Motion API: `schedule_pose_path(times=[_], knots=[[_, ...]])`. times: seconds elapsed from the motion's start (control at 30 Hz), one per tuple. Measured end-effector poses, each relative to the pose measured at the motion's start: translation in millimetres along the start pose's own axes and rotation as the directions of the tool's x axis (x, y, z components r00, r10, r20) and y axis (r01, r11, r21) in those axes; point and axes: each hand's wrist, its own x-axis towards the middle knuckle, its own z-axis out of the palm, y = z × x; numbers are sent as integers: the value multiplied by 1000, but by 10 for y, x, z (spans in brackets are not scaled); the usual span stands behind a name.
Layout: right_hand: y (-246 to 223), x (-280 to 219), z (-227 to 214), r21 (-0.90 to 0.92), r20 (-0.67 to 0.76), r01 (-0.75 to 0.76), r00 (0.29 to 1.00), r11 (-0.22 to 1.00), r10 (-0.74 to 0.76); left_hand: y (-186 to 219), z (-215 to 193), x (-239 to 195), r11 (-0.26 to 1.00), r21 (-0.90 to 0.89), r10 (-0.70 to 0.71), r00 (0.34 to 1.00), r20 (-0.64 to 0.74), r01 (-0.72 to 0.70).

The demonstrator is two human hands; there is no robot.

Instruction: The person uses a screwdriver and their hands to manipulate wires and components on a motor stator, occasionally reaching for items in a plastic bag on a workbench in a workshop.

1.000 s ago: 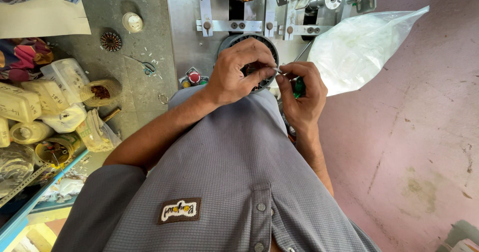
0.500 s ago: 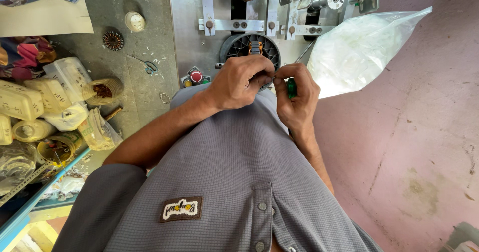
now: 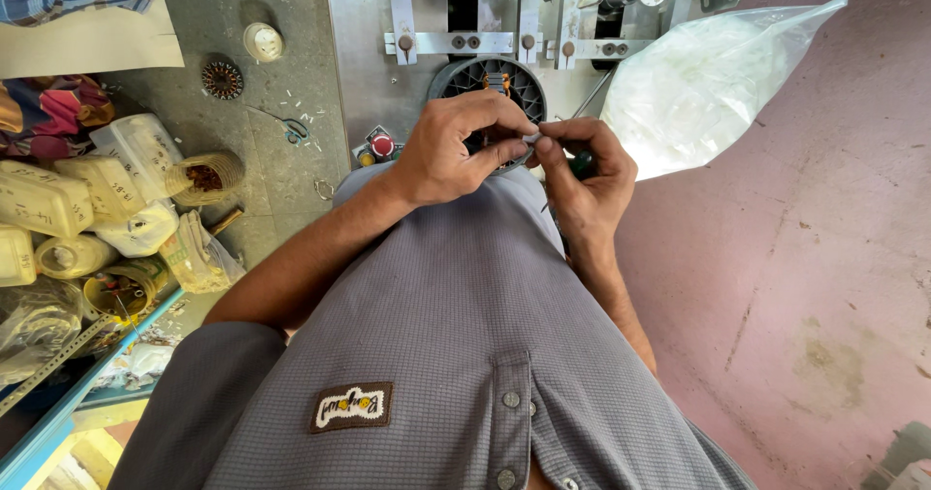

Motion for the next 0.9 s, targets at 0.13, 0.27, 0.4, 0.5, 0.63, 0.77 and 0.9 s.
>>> schedule_pose_path(times=[0.13, 0.27, 0.4, 0.5, 0.63, 0.77, 0.9], knots=[[-6, 1, -23, -87, 37, 128, 991, 988, -126, -16, 1, -17, 1000, 2, 12, 1000, -19, -12], [1, 45, -31, -193, 83, 269, 963, 944, -258, -34, 19, -50, 998, 28, 53, 997, -56, -51], [32, 43, 44, -377, 76, 381, 921, 845, -381, -74, 33, -83, 995, 72, 76, 993, -86, -70], [75, 45, 101, -412, 72, 395, 912, 821, -403, -119, 66, -97, 991, 115, 79, 991, -110, -66], [107, 41, 116, -408, 73, 397, 912, 822, -405, -166, 63, -153, 991, 124, 61, 991, -123, -46], [123, 48, 84, -411, 48, 304, 949, 860, -312, -284, 17, -147, 983, 184, 22, 992, -126, 1], [168, 55, 86, -425, 32, 251, 965, 870, -262, -478, -93, -148, 996, -5, -90, 992, -89, 90]])
